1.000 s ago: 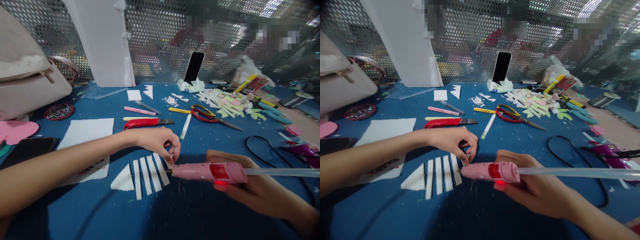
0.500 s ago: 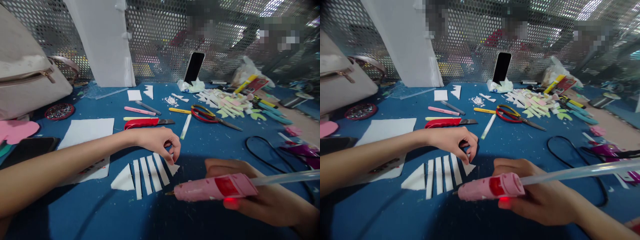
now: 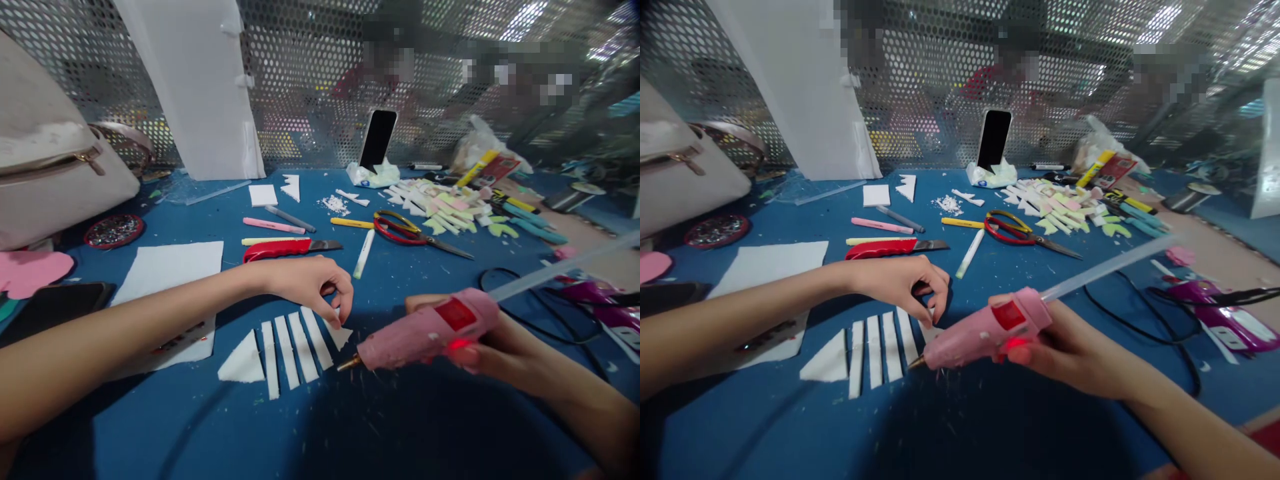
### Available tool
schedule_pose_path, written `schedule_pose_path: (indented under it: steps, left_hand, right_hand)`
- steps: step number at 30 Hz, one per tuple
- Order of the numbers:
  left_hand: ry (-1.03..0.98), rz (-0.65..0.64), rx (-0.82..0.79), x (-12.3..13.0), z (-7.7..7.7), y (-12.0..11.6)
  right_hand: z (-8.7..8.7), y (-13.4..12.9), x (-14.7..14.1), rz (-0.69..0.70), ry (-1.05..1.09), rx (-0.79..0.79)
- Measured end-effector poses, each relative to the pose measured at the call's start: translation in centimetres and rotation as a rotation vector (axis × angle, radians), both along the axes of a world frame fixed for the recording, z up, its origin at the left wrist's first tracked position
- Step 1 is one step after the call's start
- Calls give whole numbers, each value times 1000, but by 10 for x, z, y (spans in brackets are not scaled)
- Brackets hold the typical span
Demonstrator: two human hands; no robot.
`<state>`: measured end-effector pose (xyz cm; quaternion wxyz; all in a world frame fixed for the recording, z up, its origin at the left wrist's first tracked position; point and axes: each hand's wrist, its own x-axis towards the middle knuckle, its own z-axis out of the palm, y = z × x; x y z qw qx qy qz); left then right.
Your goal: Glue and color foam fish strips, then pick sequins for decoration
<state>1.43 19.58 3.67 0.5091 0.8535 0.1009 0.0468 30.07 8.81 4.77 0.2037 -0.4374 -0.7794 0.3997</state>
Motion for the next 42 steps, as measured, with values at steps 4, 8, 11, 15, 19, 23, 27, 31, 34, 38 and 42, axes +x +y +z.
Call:
schedule_pose_path:
  steps: [4,8,11,15,19,23,27,31,34,38,42]
  left_hand:
    - [12,0,9,0,1,0]
    - [30,-17,16,0,1,2]
    - [48,-30,15,0,2,4]
    - [81,-33,14,1,4,5]
    - [111,-10,28,1,12,5]
    - [105,75,83,-3,27,-1]
    - [117,191,135,-17,43,-18]
    - [189,311,208,-40,55,-42]
    - [225,381,283,-56,61,-63]
    - [262,477,474,-63,59,-97]
    - [215,468,849,-46,37,-146]
  right_hand:
    - [8,9,-4,-6,95,-272]
    - [17,12,-9,-91,90,-268]
    - [22,12,-14,-77,111,-269]
    - [19,15,-12,-66,81,-251]
    - [10,20,-6,-12,109,-228]
    - [10,23,-5,21,162,-244]
    - [13,24,-7,44,257,-265]
    - [16,26,-9,15,383,-211]
    - [18,26,-11,-48,420,-174]
    - [19,26,-13,-180,394,-116]
    - [17,29,-13,-260,340,-67]
